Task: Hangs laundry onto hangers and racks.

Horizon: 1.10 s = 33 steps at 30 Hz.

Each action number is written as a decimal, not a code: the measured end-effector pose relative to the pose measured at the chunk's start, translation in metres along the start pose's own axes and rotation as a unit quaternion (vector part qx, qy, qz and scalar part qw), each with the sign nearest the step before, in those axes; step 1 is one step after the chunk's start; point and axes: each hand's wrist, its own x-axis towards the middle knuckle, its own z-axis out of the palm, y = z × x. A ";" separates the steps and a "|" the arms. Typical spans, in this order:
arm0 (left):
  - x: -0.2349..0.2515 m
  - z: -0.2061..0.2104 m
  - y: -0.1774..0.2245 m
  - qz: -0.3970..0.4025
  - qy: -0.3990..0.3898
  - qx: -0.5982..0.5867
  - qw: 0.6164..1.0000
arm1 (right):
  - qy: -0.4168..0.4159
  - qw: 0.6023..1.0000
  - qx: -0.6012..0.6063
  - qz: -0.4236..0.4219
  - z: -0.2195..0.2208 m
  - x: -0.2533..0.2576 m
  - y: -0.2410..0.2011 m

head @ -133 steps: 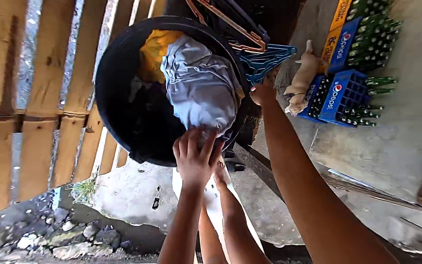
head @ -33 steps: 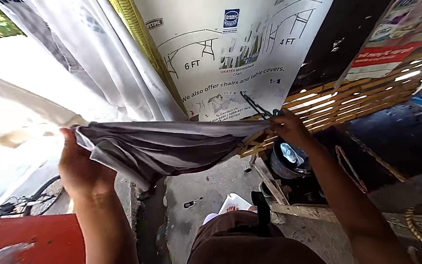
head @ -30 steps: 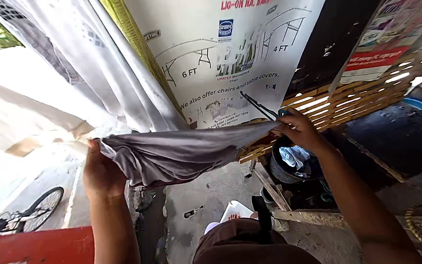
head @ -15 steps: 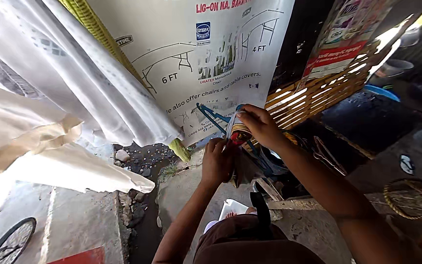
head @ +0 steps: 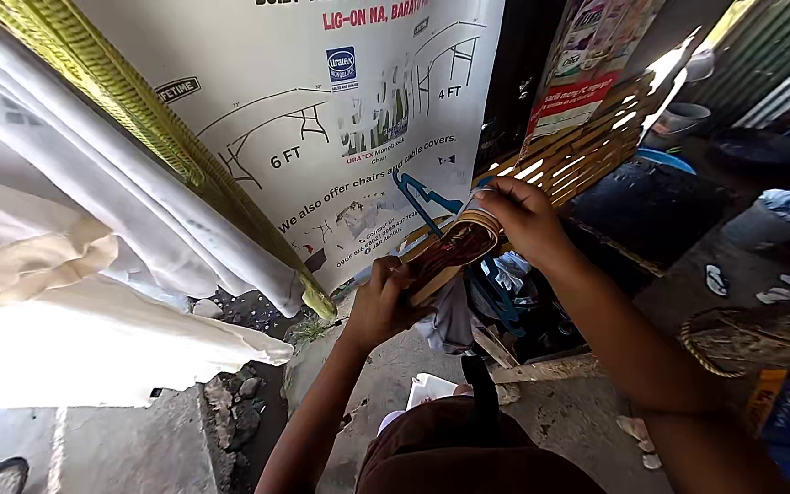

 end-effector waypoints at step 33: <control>0.058 -0.113 0.030 -0.172 -0.050 -0.385 0.905 | -0.295 0.840 -0.454 0.038 -0.049 -0.034 0.031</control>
